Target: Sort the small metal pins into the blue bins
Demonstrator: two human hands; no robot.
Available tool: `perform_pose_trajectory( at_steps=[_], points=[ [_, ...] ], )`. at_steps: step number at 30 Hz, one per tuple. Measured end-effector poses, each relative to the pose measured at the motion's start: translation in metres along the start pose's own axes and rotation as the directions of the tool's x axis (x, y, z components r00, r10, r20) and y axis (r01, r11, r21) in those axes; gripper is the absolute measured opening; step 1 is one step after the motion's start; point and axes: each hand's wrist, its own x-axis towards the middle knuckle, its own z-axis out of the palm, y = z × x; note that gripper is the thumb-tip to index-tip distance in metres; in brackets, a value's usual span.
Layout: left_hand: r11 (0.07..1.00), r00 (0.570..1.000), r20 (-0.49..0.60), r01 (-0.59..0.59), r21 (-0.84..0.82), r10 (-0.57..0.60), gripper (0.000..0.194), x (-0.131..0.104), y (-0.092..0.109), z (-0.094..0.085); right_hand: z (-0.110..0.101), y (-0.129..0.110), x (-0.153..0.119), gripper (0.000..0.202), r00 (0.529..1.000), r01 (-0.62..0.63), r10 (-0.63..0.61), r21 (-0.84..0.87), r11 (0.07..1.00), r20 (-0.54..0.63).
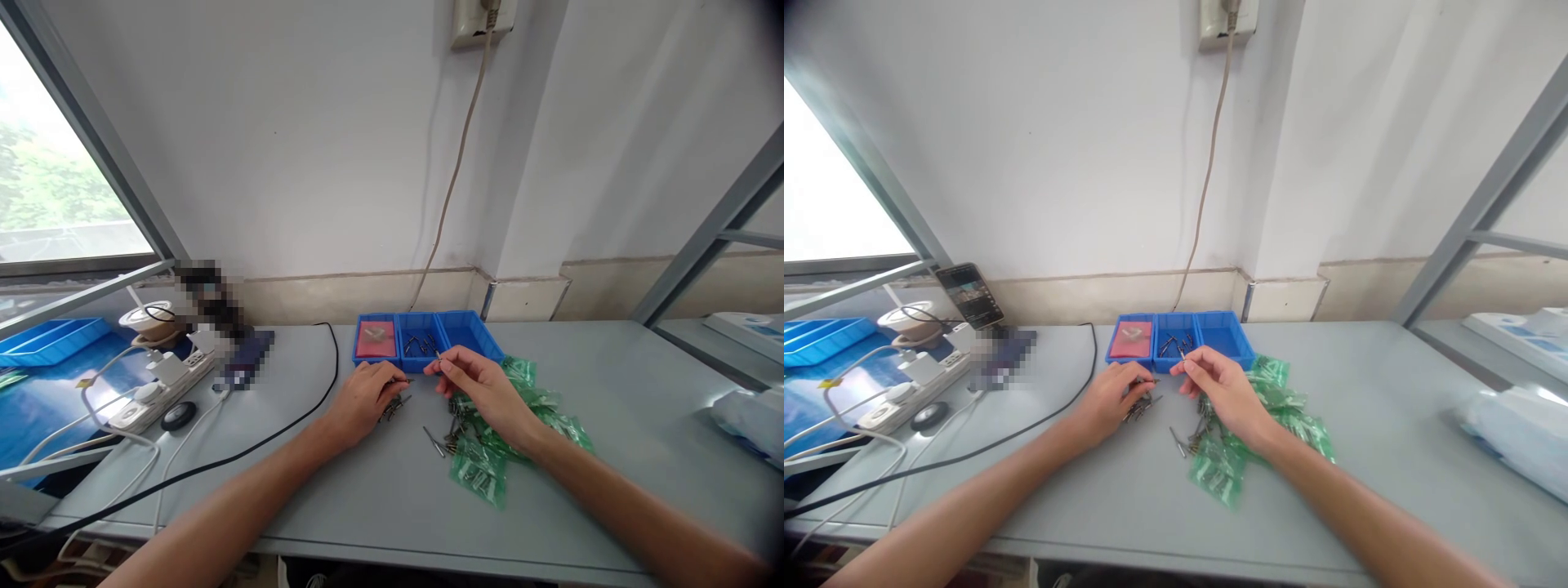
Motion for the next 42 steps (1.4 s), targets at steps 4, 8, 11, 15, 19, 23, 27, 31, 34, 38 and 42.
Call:
perform_pose_trajectory(
  at_steps=[4, 8, 11, 15, 19, 23, 27, 31, 34, 38, 42],
  points=[
    [0.998, 0.999, 0.009, -0.053, -0.024, 0.053, 0.022, -0.0008, -0.0029, 0.0003, 0.0021, 0.0001, -0.001, 0.036, 0.997, 0.0, 0.001, -0.01, 1.0, 0.077],
    [0.992, 0.999, 0.016, -0.045, -0.121, 0.047, 0.025, -0.0013, -0.0036, 0.0008, 0.0018, 0.0042, -0.0008, 0.036, 0.992, -0.001, 0.0, 0.011, 1.0, 0.129],
    [0.984, 0.997, 0.018, -0.066, -0.166, 0.07, 0.025, -0.0012, -0.0041, 0.0016, 0.0014, 0.0056, -0.0007, 0.035, 0.987, 0.01, -0.014, 0.028, 1.0, 0.159],
    [0.986, 0.996, 0.038, -0.069, -0.154, 0.076, 0.026, -0.0011, -0.0053, 0.0027, 0.0017, 0.005, -0.001, 0.035, 0.981, -0.008, -0.008, 0.079, 0.997, 0.195],
    [0.982, 0.994, 0.029, -0.097, -0.162, 0.103, 0.028, -0.0016, -0.005, 0.0029, 0.0024, 0.0042, -0.0017, 0.035, 0.977, -0.032, 0.009, 0.105, 0.994, 0.214],
    [0.985, 0.993, 0.017, -0.113, -0.131, 0.116, 0.028, -0.0025, -0.0035, 0.0022, 0.0034, 0.0036, -0.0021, 0.036, 0.979, -0.038, 0.017, 0.1, 0.994, 0.205],
    [0.99, 0.991, 0.005, -0.134, -0.039, 0.135, 0.028, -0.0031, -0.004, 0.0023, 0.0041, 0.002, -0.0022, 0.037, 0.977, -0.032, 0.011, 0.098, 0.995, 0.211],
    [0.987, 0.987, 0.001, -0.162, -0.021, 0.162, 0.031, -0.0029, -0.0045, 0.0022, 0.0035, 0.0011, -0.0022, 0.036, 0.977, -0.03, 0.011, 0.085, 0.996, 0.214],
    [0.986, 0.986, -0.003, -0.169, -0.007, 0.169, 0.035, -0.0023, -0.0033, 0.0013, 0.0028, 0.0016, -0.0024, 0.036, 0.975, -0.038, 0.023, 0.067, 0.997, 0.223],
    [0.981, 0.981, -0.002, -0.193, 0.021, 0.193, 0.035, -0.0015, -0.0016, -0.0004, 0.0027, 0.0027, -0.0028, 0.034, 0.968, -0.054, 0.033, 0.078, 0.995, 0.25],
    [0.976, 0.976, -0.001, -0.217, 0.027, 0.217, 0.032, -0.0007, -0.0009, -0.0013, 0.0032, 0.0041, -0.0028, 0.032, 0.964, -0.047, 0.028, 0.067, 0.997, 0.264]
  ],
)
